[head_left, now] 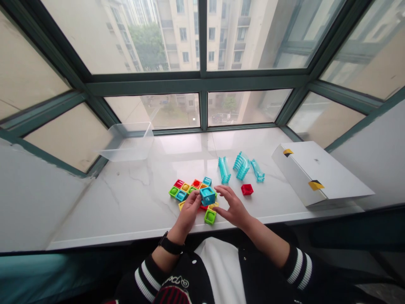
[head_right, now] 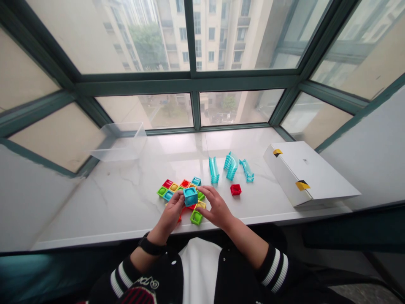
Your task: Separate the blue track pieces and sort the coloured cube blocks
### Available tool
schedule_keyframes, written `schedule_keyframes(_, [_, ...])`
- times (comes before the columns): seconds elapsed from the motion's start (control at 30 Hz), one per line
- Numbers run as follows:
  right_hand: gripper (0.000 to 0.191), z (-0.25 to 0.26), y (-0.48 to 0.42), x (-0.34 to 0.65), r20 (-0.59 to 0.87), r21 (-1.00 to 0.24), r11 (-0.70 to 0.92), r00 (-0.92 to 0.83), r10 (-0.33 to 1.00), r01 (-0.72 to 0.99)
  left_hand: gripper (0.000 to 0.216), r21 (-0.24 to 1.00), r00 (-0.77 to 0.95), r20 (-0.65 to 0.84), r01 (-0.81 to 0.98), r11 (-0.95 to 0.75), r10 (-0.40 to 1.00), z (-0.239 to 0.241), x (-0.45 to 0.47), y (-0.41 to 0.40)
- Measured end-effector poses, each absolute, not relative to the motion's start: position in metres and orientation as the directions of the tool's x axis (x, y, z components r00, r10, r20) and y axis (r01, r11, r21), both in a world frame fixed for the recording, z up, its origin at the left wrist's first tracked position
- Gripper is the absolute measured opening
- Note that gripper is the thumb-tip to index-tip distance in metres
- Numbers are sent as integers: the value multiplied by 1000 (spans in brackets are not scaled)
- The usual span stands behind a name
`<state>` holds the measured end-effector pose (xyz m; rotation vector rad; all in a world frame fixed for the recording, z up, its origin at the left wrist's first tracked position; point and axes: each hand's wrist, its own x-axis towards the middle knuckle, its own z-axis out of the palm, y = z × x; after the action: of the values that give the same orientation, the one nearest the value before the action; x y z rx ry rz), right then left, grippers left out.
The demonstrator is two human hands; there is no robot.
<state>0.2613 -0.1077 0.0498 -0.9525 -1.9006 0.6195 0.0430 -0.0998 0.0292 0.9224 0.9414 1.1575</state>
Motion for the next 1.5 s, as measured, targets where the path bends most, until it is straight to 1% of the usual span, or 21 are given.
schedule_keyframes(0.1, [60,58,-106,260,538,-689,632,-336,773,354,40,946,219,-115,-273,174,969,33,49,-104])
schedule_keyframes(0.2, [51,60,-105,261,538,-696,635,-343,770,335,37,947,270,-138,-245,207,953,38,51,-107])
schedule_keyframes(0.37, [46,59,-105,264,504,-741,598,-334,796,305,36,953,337,-144,-206,222,931,44,53,-108])
schedule_keyframes(0.53, [47,55,-105,265,475,-765,561,-311,823,316,36,965,372,-139,-158,210,918,40,52,-107])
schedule_keyframes(0.73, [41,54,-107,266,409,-806,491,-290,866,331,52,966,329,-97,-198,168,939,36,50,-106])
schedule_keyframes(0.87, [34,54,-108,266,354,-819,451,-306,884,355,57,970,395,-60,-195,148,917,32,49,-107])
schedule_keyframes(1.0, [29,51,-109,268,302,-817,430,-350,887,385,56,972,431,-80,-165,166,899,26,50,-107])
schedule_keyframes(1.07, [34,48,-108,268,296,-820,424,-348,890,386,56,968,425,-86,-177,176,901,25,51,-106])
schedule_keyframes(1.2, [62,42,-108,266,325,-834,429,-319,890,346,55,956,338,-80,-242,168,938,28,54,-106])
schedule_keyframes(1.3, [75,36,-108,263,341,-817,450,-327,881,361,54,956,264,-101,-240,167,959,28,58,-106])
schedule_keyframes(1.37, [75,32,-108,260,349,-802,457,-318,881,385,54,963,236,-124,-207,174,964,26,61,-107])
schedule_keyframes(1.5, [67,27,-108,259,341,-799,435,-283,896,415,57,970,249,-158,-143,197,956,21,63,-109])
